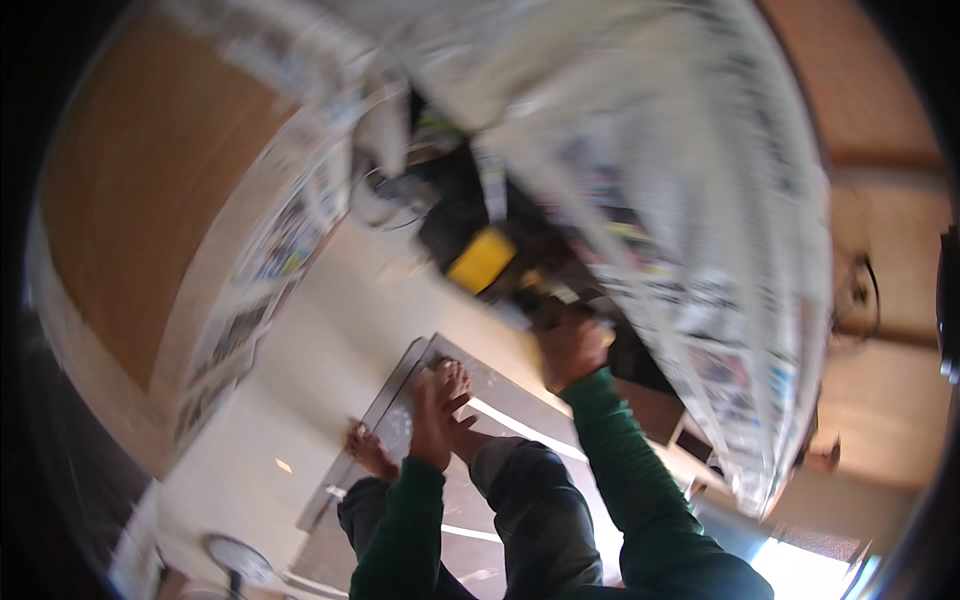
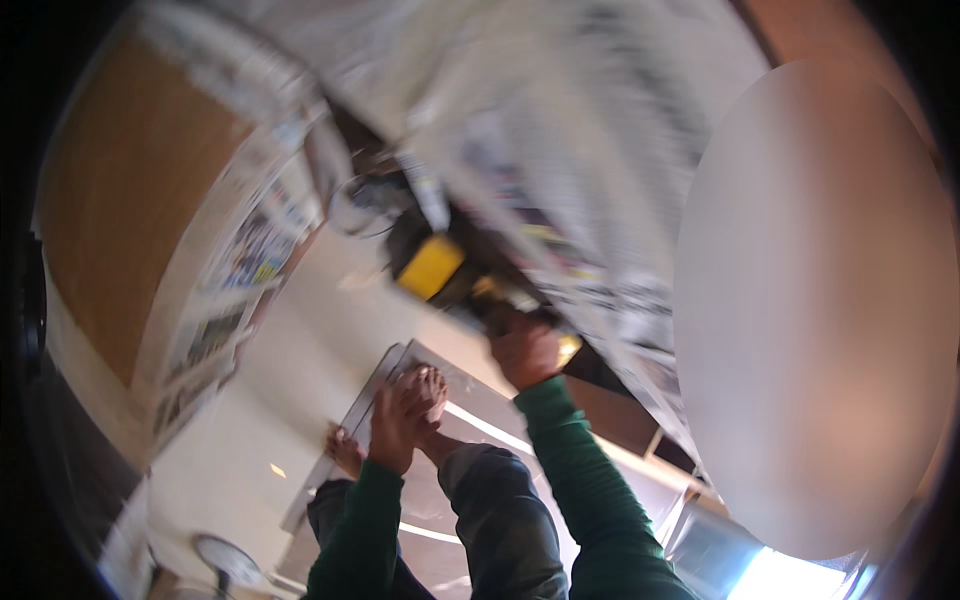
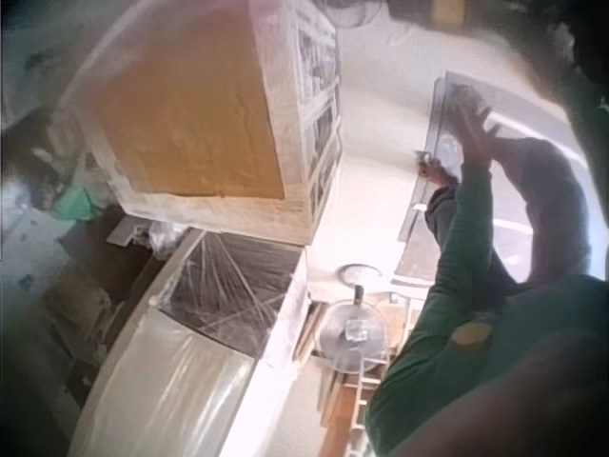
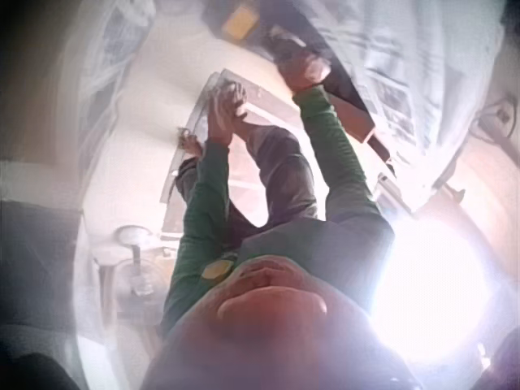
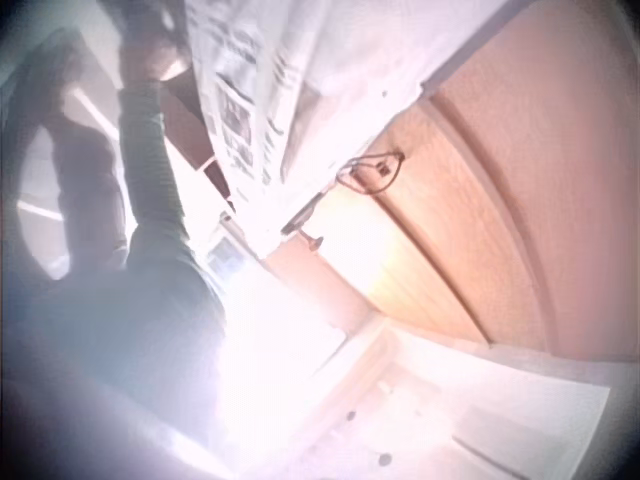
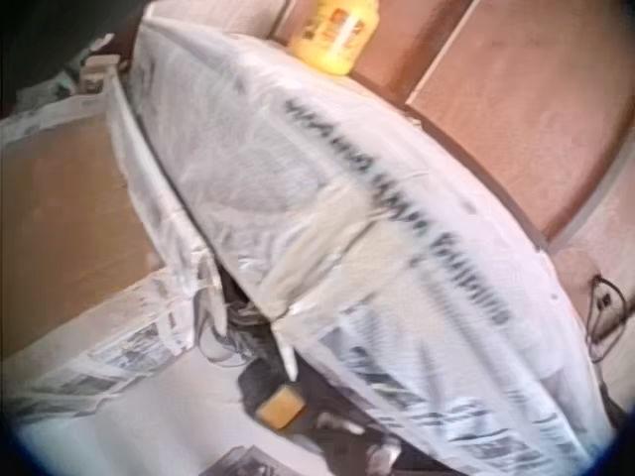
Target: The person uses a cordless drill to fasten a wooden trim piece to a large wooden panel. They retrieve a drill from a toolbox, attach a bit, and continue securing the trim along the edge of the panel, referencing an instruction sheet taped to the surface.
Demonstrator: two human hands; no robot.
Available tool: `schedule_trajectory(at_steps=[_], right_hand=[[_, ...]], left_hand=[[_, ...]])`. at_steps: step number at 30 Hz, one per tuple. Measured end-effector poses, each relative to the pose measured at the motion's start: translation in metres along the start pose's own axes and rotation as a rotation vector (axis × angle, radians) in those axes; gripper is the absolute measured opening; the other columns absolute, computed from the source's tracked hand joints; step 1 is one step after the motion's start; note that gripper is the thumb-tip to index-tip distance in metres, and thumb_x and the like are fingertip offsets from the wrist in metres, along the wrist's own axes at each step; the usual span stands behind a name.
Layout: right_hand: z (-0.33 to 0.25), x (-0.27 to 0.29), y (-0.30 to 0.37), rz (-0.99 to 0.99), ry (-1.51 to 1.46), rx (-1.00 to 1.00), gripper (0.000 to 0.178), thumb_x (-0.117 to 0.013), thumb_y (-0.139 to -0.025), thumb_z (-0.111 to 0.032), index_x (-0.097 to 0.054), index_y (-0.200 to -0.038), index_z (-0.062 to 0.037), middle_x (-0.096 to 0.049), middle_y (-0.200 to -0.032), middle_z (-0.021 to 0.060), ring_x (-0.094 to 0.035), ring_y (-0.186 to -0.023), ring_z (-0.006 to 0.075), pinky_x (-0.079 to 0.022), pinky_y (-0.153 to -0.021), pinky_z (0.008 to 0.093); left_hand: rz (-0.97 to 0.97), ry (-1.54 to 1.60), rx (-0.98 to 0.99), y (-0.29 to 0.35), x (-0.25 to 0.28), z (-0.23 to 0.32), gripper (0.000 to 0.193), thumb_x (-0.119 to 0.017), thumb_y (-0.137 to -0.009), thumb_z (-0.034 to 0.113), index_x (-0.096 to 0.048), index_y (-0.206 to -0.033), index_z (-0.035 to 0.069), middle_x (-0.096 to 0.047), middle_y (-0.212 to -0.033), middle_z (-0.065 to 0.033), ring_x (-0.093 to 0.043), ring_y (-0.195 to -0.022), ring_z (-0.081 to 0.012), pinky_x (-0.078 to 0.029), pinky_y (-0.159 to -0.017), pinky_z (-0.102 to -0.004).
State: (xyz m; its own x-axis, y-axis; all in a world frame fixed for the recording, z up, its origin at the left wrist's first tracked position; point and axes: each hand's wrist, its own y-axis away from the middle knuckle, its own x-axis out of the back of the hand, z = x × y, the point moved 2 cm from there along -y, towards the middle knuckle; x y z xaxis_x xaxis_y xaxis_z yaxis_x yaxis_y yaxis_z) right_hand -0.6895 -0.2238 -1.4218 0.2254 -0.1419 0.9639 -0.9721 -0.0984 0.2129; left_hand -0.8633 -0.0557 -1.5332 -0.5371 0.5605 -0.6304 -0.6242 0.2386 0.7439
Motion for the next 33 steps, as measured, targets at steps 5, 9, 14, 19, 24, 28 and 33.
schedule_trajectory(at_steps=[5, 9, 14, 19, 24, 28, 33], right_hand=[[-0.065, 0.031, 0.114, -0.256, -0.281, -0.001, 0.033, -0.072, -0.072, -0.022, -0.075, -0.104, -0.0144, -0.073, -0.087, 0.0169, -0.072, -0.079, 0.0362, -0.058, -0.068, 0.0483], [-0.108, 0.104, 0.202, -0.391, -0.399, 0.044, 0.030, -0.074, -0.077, -0.025, -0.075, -0.105, -0.0173, -0.074, -0.096, 0.0163, -0.073, -0.088, 0.0363, -0.059, -0.075, 0.0477], [-0.125, 0.218, 0.305, -0.346, -0.485, 0.186, 0.043, -0.077, -0.078, -0.029, -0.073, -0.118, -0.0176, -0.075, -0.101, 0.0132, -0.073, -0.093, 0.0351, -0.058, -0.085, 0.0490], [-0.127, 0.399, 0.367, -0.187, -0.495, 0.134, 0.042, -0.078, -0.081, -0.034, -0.068, -0.117, -0.0170, -0.073, -0.089, 0.0147, -0.072, -0.069, 0.0342, -0.059, -0.066, 0.0471], [-0.107, 0.521, 0.426, 0.305, -0.407, 0.069, 0.056, -0.081, -0.079, -0.042, -0.058, -0.122, -0.0140, -0.065, -0.064, 0.0090, -0.068, -0.055, 0.0319, -0.053, -0.051, 0.0461], [-0.073, 0.564, 0.473, 0.497, -0.255, -0.042, 0.079, -0.082, -0.079, -0.036, -0.052, -0.145, -0.0044, -0.060, -0.058, 0.0070, -0.061, -0.047, 0.0286, -0.048, -0.049, 0.0406], [-0.017, 0.558, 0.486, 0.642, -0.124, -0.067, 0.083, -0.081, -0.074, -0.024, -0.053, -0.151, -0.0076, -0.064, -0.061, 0.0063, -0.062, -0.050, 0.0255, -0.049, -0.052, 0.0373]], left_hand=[[-0.023, 0.355, 0.154, 0.097, 0.010, -0.024, 0.090, -0.037, -0.091, 0.086, -0.042, -0.154, 0.021, -0.048, -0.155, -0.0053, -0.046, -0.138, -0.0293, -0.033, -0.111, -0.0627], [-0.013, 0.439, 0.185, 0.208, 0.015, -0.022, 0.084, -0.047, -0.085, 0.086, -0.059, -0.134, 0.019, -0.062, -0.136, -0.0095, -0.061, -0.115, -0.0307, -0.045, -0.100, -0.0555], [-0.160, 0.234, 0.216, 0.351, -0.091, 0.031, 0.082, -0.045, -0.093, 0.074, -0.045, -0.152, 0.018, -0.056, -0.146, -0.0153, -0.056, -0.132, -0.0330, -0.049, -0.102, -0.0598], [-0.257, 0.030, 0.072, 0.440, -0.203, 0.038, 0.073, -0.056, -0.096, 0.060, -0.045, -0.151, 0.013, -0.049, -0.151, -0.0152, -0.049, -0.139, -0.0315, -0.042, -0.114, -0.0554], [-0.157, -0.315, -0.441, 0.478, -0.256, -0.019, 0.068, -0.062, -0.097, 0.054, -0.046, -0.148, 0.011, -0.051, -0.148, -0.0135, -0.050, -0.137, -0.0269, -0.037, -0.121, -0.0476], [-0.681, 0.005, 0.263, 0.500, -0.375, -0.008, 0.063, -0.055, -0.097, 0.056, -0.053, -0.147, 0.018, -0.059, -0.143, -0.0087, -0.051, -0.137, -0.0263, -0.041, -0.116, -0.0495], [-0.843, -0.243, 0.461, 0.454, -0.436, -0.053, 0.075, -0.057, -0.093, 0.067, -0.051, -0.149, 0.018, -0.053, -0.151, -0.0104, -0.046, -0.142, -0.0338, -0.034, -0.120, -0.0562]])
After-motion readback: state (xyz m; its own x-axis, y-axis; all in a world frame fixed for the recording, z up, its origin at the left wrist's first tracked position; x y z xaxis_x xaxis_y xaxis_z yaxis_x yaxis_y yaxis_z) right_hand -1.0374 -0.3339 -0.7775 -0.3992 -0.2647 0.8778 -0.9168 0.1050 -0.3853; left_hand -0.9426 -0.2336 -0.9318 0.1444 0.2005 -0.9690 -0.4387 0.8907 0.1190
